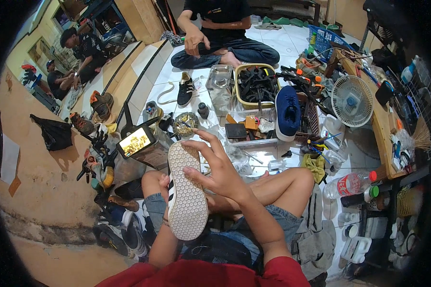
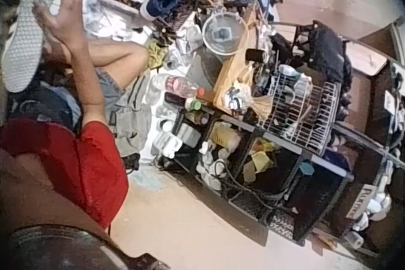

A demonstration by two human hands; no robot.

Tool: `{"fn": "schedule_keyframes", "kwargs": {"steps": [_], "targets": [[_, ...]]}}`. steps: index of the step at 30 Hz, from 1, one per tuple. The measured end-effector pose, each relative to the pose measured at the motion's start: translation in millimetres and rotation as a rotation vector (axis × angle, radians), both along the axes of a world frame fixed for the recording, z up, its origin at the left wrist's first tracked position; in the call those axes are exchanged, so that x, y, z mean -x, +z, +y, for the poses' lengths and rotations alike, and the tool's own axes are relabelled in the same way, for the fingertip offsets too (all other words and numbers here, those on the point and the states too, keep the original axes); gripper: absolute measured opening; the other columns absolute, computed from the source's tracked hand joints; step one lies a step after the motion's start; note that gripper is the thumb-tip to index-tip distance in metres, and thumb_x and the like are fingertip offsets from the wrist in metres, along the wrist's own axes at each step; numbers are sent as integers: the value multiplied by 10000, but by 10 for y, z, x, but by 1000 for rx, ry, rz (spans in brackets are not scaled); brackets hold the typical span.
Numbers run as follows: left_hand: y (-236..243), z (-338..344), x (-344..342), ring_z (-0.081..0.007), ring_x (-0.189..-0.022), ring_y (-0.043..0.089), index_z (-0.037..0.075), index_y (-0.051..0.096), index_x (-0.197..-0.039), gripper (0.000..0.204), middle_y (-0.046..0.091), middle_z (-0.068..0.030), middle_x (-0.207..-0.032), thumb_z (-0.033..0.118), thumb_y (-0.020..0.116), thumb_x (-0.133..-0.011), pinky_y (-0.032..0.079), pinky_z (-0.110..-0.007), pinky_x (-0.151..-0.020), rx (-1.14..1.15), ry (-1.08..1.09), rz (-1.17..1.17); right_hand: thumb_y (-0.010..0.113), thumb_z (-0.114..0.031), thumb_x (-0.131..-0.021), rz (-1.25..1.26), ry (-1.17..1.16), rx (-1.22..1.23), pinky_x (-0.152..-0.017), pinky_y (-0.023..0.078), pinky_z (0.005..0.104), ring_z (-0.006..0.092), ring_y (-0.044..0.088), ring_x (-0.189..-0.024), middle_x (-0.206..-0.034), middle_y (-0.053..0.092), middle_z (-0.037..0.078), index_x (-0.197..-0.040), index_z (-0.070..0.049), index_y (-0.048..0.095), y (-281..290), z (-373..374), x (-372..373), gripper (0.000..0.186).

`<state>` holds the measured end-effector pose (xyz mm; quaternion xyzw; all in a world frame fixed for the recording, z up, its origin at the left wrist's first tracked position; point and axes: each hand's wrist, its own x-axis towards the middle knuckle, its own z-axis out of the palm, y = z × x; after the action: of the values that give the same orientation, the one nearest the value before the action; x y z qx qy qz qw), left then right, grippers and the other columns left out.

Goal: Inspecting shoe soles and applying glue for repair.

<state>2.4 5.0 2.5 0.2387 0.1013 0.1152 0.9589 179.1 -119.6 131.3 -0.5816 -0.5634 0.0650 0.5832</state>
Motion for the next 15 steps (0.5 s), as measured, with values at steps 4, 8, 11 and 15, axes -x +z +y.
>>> {"fn": "schedule_keyframes", "kwargs": {"steps": [4, 8, 11, 15], "targets": [[237, -99, -70, -398, -922, 646, -4, 446, -1345, 757, 614, -266, -1087, 545, 482, -827, 564, -454, -767, -14, 118, 66, 730, -284, -826, 13, -14, 0, -1083, 341, 440, 373, 406, -1331, -1410, 400, 209, -1303, -94, 540, -8, 7, -17, 547], [321, -108, -134, -262, -1003, 648, -46, 479, -1319, 689, 636, -168, -1128, 445, 491, -837, 537, -353, -885, -38, 179, 77, 730, -284, -825, 20, -28, 8, -1073, 354, 439, 374, 420, -1317, -1408, 399, 210, -1319, -97, 531, -22, 8, -19, 564], [325, -110, -151, -256, -997, 650, -43, 488, -1310, 666, 641, -163, -1119, 438, 485, -849, 536, -348, -883, -34, 194, 90, 726, -285, -828, 21, -29, 11, -1068, 360, 437, 376, 429, -1307, -1407, 395, 213, -1328, -97, 524, -16, -16, -7, 571], [325, -88, -161, -248, -990, 652, -38, 501, -1298, 637, 648, -157, -1106, 429, 477, -866, 535, -340, -881, -29, 219, 107, 724, -279, -821, 53, -17, 14, -1068, 358, 439, 379, 427, -1308, -1403, 402, 220, -1322, -91, 530, -24, -8, -10, 569]]}}
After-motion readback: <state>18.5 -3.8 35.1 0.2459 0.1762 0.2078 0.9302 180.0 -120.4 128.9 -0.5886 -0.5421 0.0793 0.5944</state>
